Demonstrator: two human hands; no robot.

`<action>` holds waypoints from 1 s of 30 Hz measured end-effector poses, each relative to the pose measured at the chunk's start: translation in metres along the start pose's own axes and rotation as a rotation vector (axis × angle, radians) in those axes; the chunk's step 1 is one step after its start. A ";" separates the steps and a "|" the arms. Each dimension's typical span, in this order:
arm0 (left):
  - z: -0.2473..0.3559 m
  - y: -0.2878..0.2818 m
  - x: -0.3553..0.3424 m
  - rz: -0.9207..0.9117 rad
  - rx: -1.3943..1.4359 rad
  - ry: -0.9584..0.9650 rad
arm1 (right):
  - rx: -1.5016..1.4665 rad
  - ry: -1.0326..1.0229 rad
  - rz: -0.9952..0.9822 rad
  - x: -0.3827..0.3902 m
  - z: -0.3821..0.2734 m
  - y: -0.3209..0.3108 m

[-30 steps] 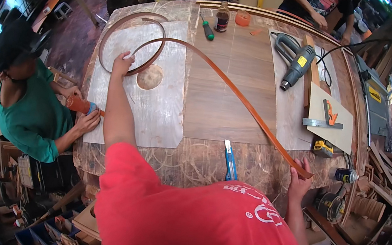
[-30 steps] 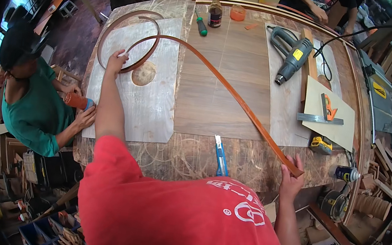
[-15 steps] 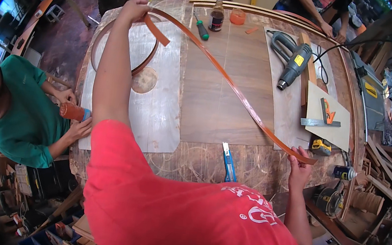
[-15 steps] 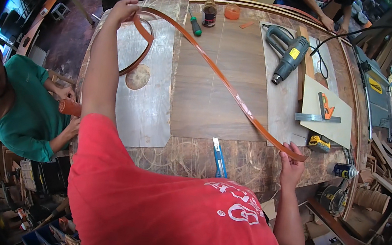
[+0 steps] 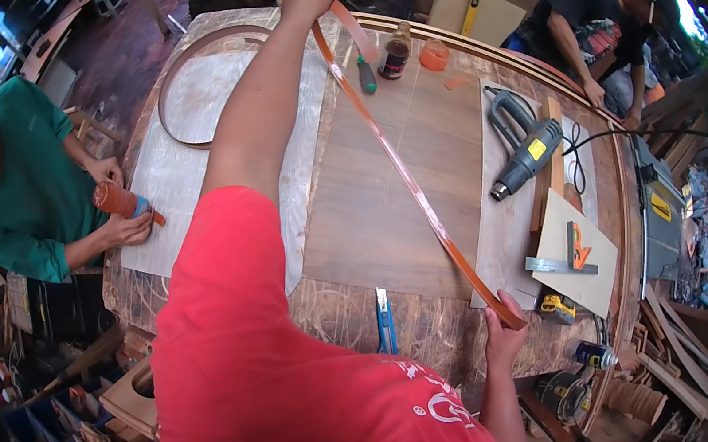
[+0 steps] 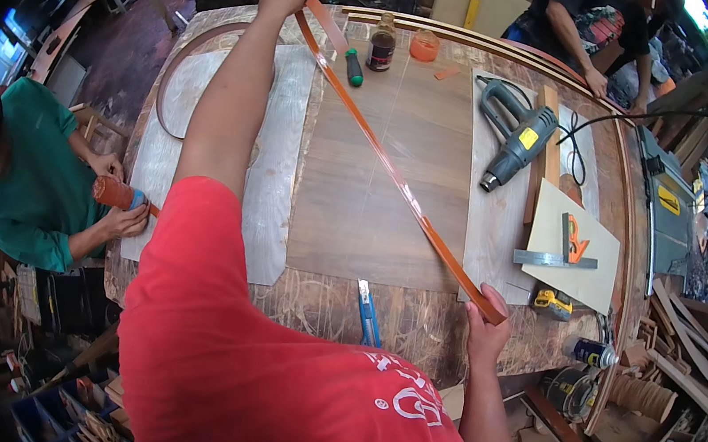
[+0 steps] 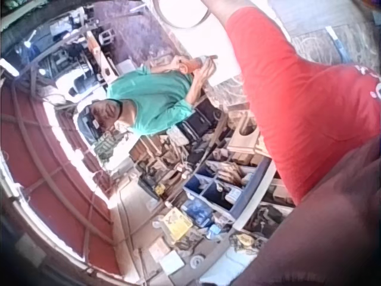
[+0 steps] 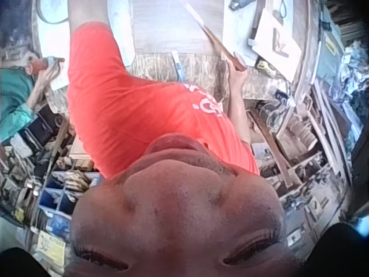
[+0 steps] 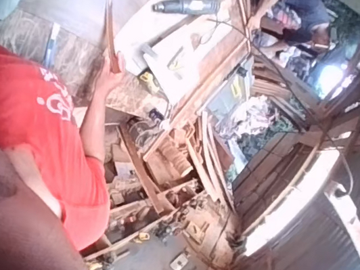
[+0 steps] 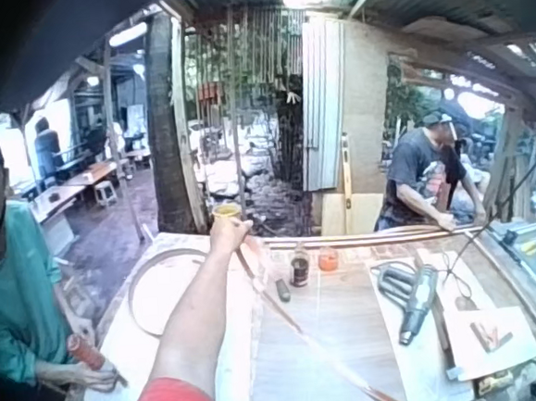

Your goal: The person handles and arranges glued edge banding strips on a workbench by hand, and then picks up a heat gun.

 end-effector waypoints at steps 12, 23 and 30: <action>-0.029 0.009 -0.018 -0.043 0.239 -0.051 | -0.327 0.064 -0.053 -0.009 0.001 -0.004; -0.020 -0.011 -0.021 0.188 0.344 -0.122 | -0.193 0.082 0.006 -0.026 0.005 -0.015; -0.053 -0.001 -0.049 0.066 0.824 -0.155 | -0.156 0.081 -0.049 -0.039 -0.011 -0.015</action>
Point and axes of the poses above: each hand's wrist, its own x-axis away from the middle knuckle, its own y-axis out of the palm, z = x × y, the point moved 1 cm from there along -x, towards the middle knuckle, and after that the axes turned 6 degrees about -x, right-handed, at the moved point
